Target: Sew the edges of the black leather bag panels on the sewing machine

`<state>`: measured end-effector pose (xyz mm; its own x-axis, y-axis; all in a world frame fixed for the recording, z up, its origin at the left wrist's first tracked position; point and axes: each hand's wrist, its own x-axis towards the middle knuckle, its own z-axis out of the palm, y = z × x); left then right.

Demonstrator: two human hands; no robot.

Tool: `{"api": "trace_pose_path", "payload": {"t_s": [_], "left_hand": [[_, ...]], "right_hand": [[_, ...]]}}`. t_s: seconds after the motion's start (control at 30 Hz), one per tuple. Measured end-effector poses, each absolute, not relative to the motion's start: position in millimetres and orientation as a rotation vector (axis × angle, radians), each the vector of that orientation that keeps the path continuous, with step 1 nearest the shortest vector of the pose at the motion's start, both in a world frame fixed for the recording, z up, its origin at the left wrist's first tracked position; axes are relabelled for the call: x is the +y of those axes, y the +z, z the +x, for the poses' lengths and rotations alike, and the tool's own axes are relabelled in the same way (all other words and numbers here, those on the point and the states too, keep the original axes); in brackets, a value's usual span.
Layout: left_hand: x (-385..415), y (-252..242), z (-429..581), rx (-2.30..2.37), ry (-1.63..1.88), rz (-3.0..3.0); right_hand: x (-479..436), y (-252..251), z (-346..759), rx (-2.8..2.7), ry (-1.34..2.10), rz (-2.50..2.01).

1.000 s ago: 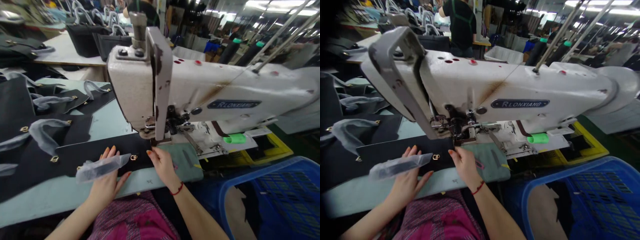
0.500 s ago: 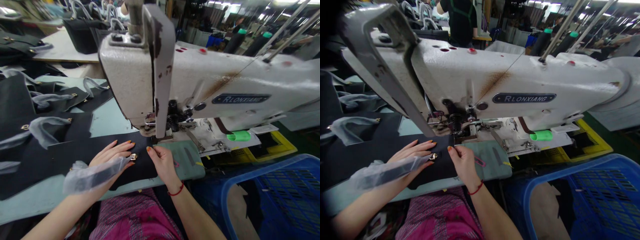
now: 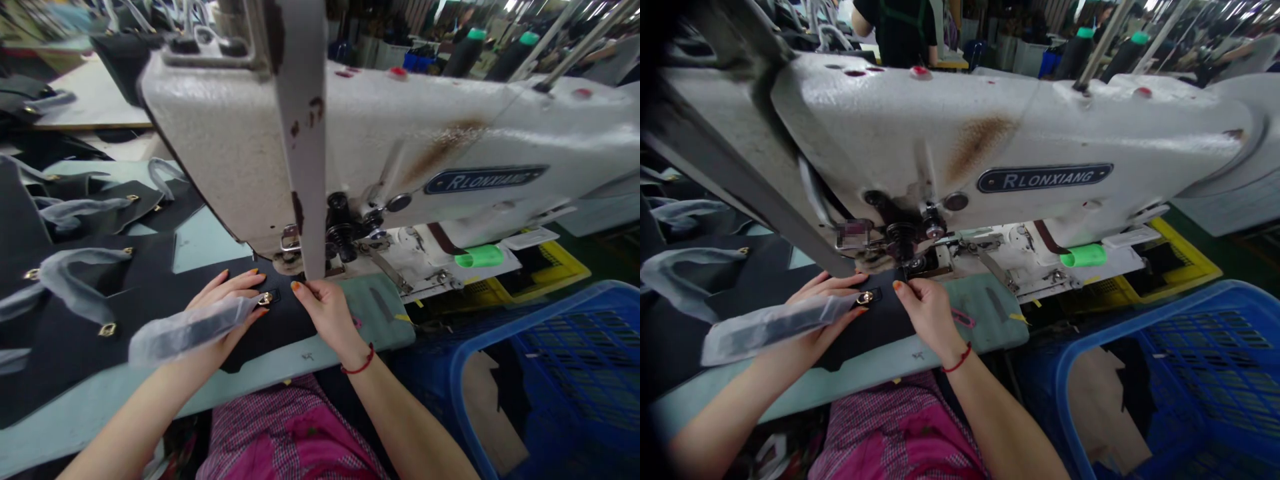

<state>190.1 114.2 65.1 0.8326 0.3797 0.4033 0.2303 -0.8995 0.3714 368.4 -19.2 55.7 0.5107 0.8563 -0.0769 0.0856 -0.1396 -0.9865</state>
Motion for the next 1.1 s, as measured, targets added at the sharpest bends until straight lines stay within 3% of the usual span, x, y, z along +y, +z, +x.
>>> {"api": "trace_pose_path", "payload": {"t_s": [0.17, 0.73, 1.1], "left_hand": [[122.0, 64.7, 190.1, 0.450, 0.669, 2.682], [127.8, 92.5, 196.0, 0.574, 0.477, 2.583], [133.6, 89.4, 193.4, 0.575, 0.466, 2.634]], "right_hand": [[-42.1, 62.3, 364.0, -0.889, 0.845, -1.591], [-60.0, 69.5, 367.6, -0.604, 1.438, -1.238], [-60.6, 64.8, 363.0, -0.581, 1.428, -1.155]]}}
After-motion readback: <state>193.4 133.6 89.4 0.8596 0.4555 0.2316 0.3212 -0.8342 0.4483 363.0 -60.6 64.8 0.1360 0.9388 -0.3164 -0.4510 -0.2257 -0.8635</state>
